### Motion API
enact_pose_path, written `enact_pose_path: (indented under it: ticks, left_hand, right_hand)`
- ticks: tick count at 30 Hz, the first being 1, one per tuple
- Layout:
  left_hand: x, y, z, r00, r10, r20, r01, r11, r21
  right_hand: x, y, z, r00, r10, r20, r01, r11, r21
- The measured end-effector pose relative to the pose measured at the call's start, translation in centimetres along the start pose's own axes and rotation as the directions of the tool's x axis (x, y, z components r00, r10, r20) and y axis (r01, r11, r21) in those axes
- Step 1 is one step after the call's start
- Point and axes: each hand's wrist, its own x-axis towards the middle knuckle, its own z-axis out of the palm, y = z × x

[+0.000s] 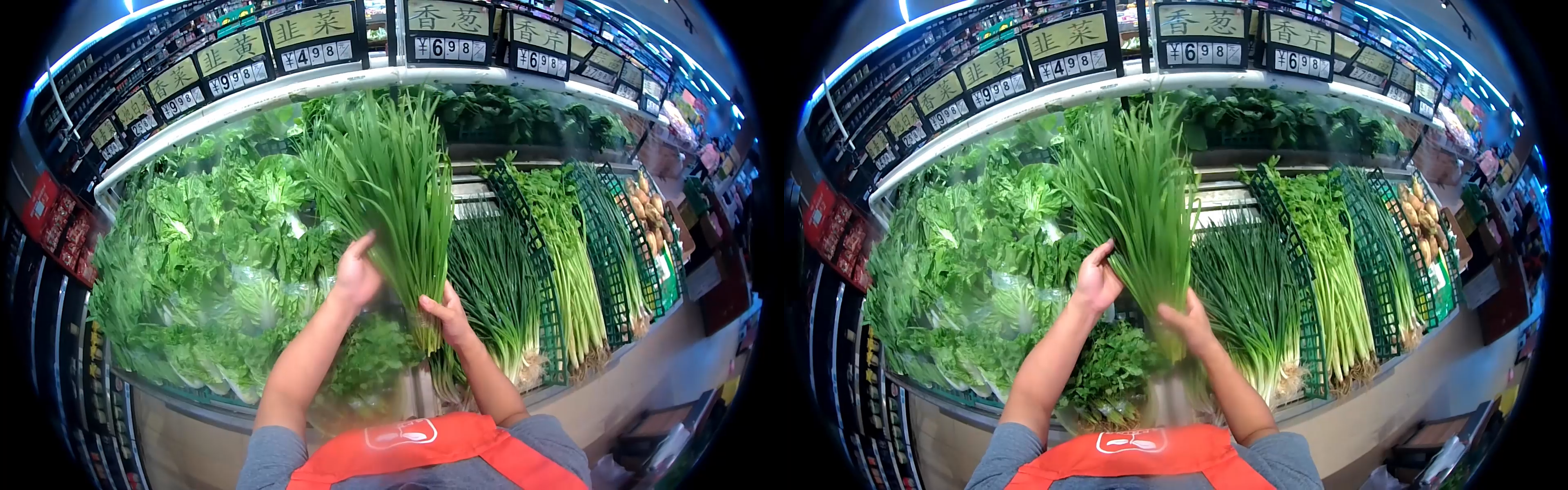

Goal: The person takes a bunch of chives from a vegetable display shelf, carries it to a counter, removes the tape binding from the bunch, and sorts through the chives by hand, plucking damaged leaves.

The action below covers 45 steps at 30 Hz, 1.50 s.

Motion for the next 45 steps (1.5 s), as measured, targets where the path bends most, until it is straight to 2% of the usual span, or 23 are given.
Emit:
enact_pose_path:
  ticks: [3, 5, 6, 8, 9, 13, 16, 20, 23, 29, 32, 33, 34, 36, 38, 40, 41, 44, 45]
  left_hand:
    - [-0.6, 0.2, 0.7, 0.998, -0.041, 0.055, 0.044, 0.998, -0.052]
    - [-1.3, 0.2, 1.9, 0.996, -0.052, 0.076, 0.059, 0.994, -0.09]
    - [-1.5, -0.1, 1.8, 1.0, 0.012, -0.001, -0.012, 0.996, 0.087]
    - [-1.9, -1.5, 1.2, 0.978, 0.169, -0.12, -0.1, 0.892, 0.44]
    - [-3.1, -1.6, 4.1, 0.975, 0.216, -0.051, -0.154, 0.825, 0.543]
    - [-2.8, -2.4, 2.0, 0.98, 0.142, -0.141, -0.063, 0.887, 0.457]
    - [-2.4, -2.1, -0.4, 0.999, -0.024, -0.041, 0.032, 0.981, 0.19]
    - [-2.4, -2.5, -1.5, 0.996, -0.092, -0.017, 0.094, 0.991, 0.099]
    - [-2.9, -2.3, -0.5, 0.986, -0.168, -0.022, 0.169, 0.985, 0.047]
    - [-3.0, -2.4, -1.5, 0.984, -0.173, 0.032, 0.174, 0.984, -0.023]
    - [-4.0, -2.1, 1.0, 0.993, -0.121, 0.003, 0.121, 0.993, 0.002]
    - [-4.4, -2.2, 1.9, 0.994, -0.096, -0.045, 0.099, 0.993, 0.068]
    - [-4.5, -2.3, 2.2, 0.996, -0.06, -0.065, 0.073, 0.971, 0.227]
    - [-4.6, -2.7, 2.3, 0.995, 0.016, -0.1, 0.039, 0.855, 0.517]
    - [-4.1, -2.5, 1.7, 0.991, -0.006, -0.132, 0.062, 0.903, 0.425]
    - [-3.9, -2.3, 0.6, 0.985, -0.102, -0.143, 0.143, 0.935, 0.324]
    - [-3.8, -2.4, 0.3, 0.981, -0.097, -0.17, 0.145, 0.943, 0.301]
    - [-3.9, -3.0, 0.4, 0.965, -0.188, -0.185, 0.226, 0.95, 0.216]
    - [-3.8, -3.3, 0.3, 0.962, -0.21, -0.172, 0.245, 0.946, 0.215]
  right_hand:
    - [-0.3, 0.5, -0.1, 1.0, -0.025, 0.001, 0.025, 0.999, 0.037]
    - [-0.7, 0.1, 0.7, 0.998, -0.061, -0.018, 0.06, 0.997, -0.05]
    - [-0.8, -0.1, 1.0, 0.996, -0.079, -0.027, 0.076, 0.993, -0.093]
    - [-0.9, -0.1, 1.0, 0.988, -0.156, 0.003, 0.15, 0.943, -0.298]
    - [-1.0, -0.1, 1.0, 0.982, -0.186, 0.022, 0.18, 0.901, -0.396]
    - [-1.3, 0.2, 1.4, 0.971, -0.208, -0.121, 0.157, 0.929, -0.336]
    - [-1.5, 0.8, 1.1, 0.952, -0.258, -0.162, 0.224, 0.953, -0.203]
    - [-1.7, 1.7, 0.2, 0.957, -0.218, -0.193, 0.192, 0.971, -0.146]
    - [-2.2, 1.2, 0.2, 0.965, -0.187, -0.185, 0.155, 0.972, -0.178]
    - [-2.6, 1.4, 0.5, 0.959, -0.215, -0.184, 0.183, 0.967, -0.176]
    - [-2.7, 1.1, 0.9, 0.96, -0.25, -0.127, 0.221, 0.953, -0.208]
    - [-2.8, 0.7, 1.0, 0.968, -0.226, -0.112, 0.196, 0.953, -0.229]
    - [-2.9, 0.6, 1.1, 0.974, -0.202, -0.103, 0.173, 0.955, -0.24]
    - [-3.1, 0.5, 0.9, 0.987, -0.135, -0.082, 0.109, 0.958, -0.264]
    - [-3.6, -0.2, 0.7, 1.0, 0.007, 0.003, -0.007, 1.0, -0.013]
    - [-4.2, -1.3, 0.4, 0.991, 0.106, 0.08, -0.118, 0.981, 0.156]
    - [-4.8, -1.8, 0.3, 0.978, 0.19, 0.086, -0.204, 0.957, 0.204]
    - [-5.4, -1.2, -0.9, 0.9, 0.279, 0.336, -0.357, 0.913, 0.197]
    - [-5.7, -1.0, -0.6, 0.916, 0.31, 0.253, -0.339, 0.937, 0.082]
